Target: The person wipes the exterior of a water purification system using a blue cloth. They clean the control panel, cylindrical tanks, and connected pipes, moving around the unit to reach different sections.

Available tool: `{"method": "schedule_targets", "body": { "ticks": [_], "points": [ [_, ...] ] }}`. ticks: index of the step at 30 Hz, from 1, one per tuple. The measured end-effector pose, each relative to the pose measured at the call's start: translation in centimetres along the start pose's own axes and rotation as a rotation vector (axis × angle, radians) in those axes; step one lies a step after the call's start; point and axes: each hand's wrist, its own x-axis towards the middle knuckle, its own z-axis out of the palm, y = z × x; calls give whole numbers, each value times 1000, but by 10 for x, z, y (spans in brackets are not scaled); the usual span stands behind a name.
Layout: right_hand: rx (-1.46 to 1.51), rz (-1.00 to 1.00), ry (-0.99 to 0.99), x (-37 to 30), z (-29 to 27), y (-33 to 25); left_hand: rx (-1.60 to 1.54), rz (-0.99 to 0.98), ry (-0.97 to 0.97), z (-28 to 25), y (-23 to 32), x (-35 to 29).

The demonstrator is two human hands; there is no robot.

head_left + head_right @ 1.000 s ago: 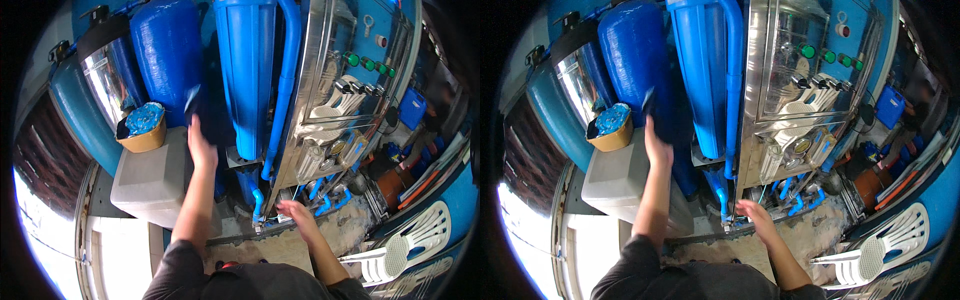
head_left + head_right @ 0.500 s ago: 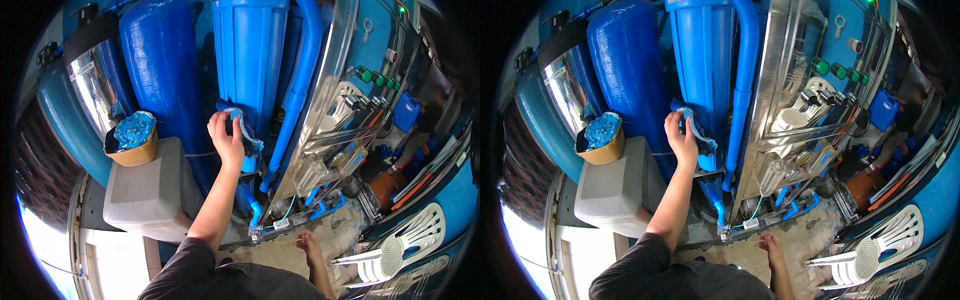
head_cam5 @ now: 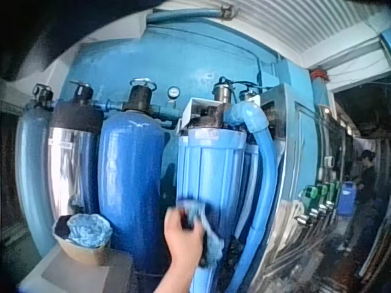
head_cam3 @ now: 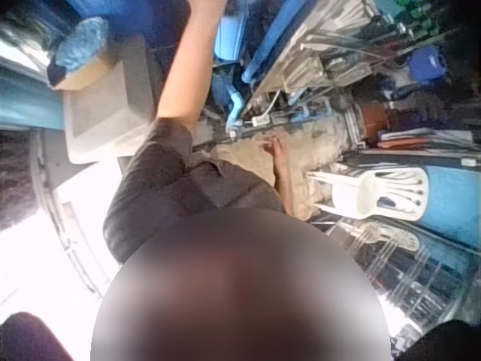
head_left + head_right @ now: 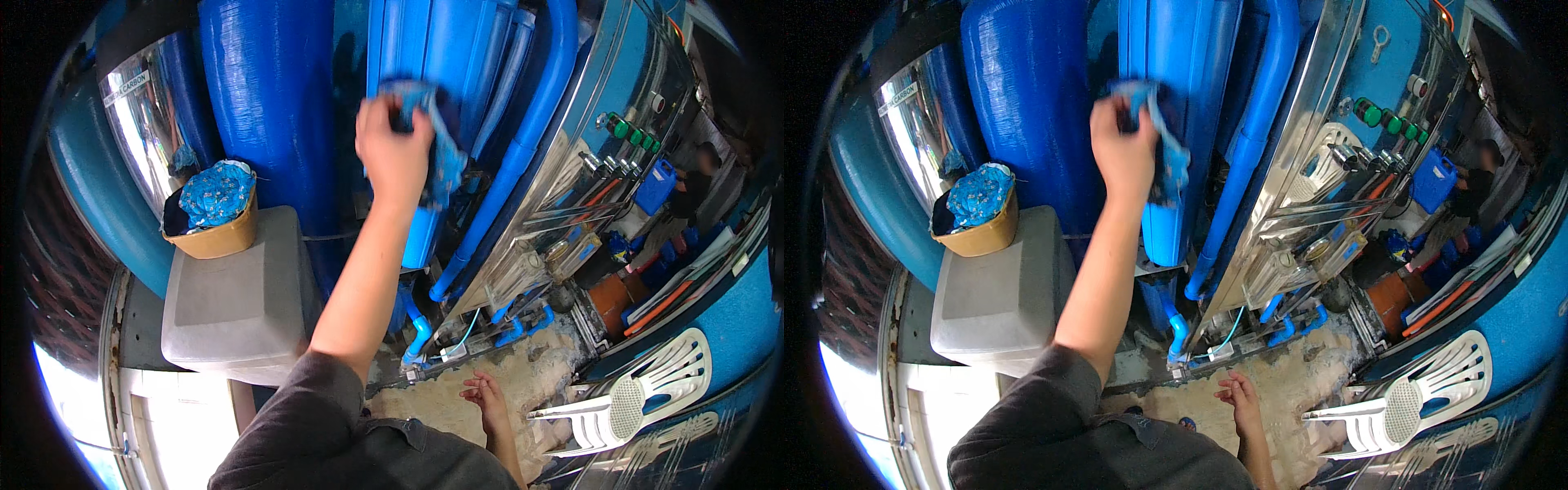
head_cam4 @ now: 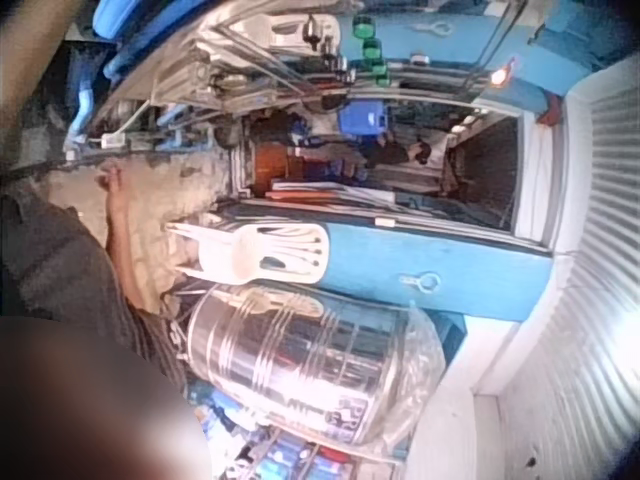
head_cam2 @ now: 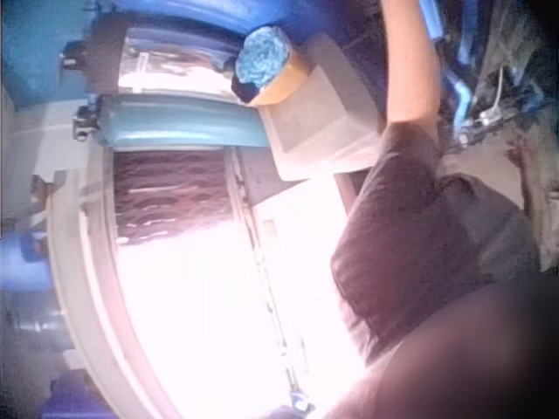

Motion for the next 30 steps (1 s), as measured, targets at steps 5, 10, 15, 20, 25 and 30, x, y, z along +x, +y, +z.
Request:
{"method": "schedule_targets", "body": {
  "ticks": [5, 10, 15, 20, 25, 30],
  "points": [
    [-47, 21, 88, -19, -9, 2, 182, -251, -147, -37, -55, -118],
    [-68, 3, 160, -42, -21, 2, 164, -274, -34, -49, -109, -220],
    [-42, 13, 258, -64, -29, 5, 84, -588, 55, -40, -112, -274],
    [11, -46, 296, -78, -40, 10, 203, -467, 198, -12, -84, -207],
    [-5, -48, 337, -77, -43, 12, 54, -260, 106, 6, -23, -85],
    [-46, -40, 302, -60, -26, 9, 24, -76, 28, 19, -3, -31]
  ]
}}
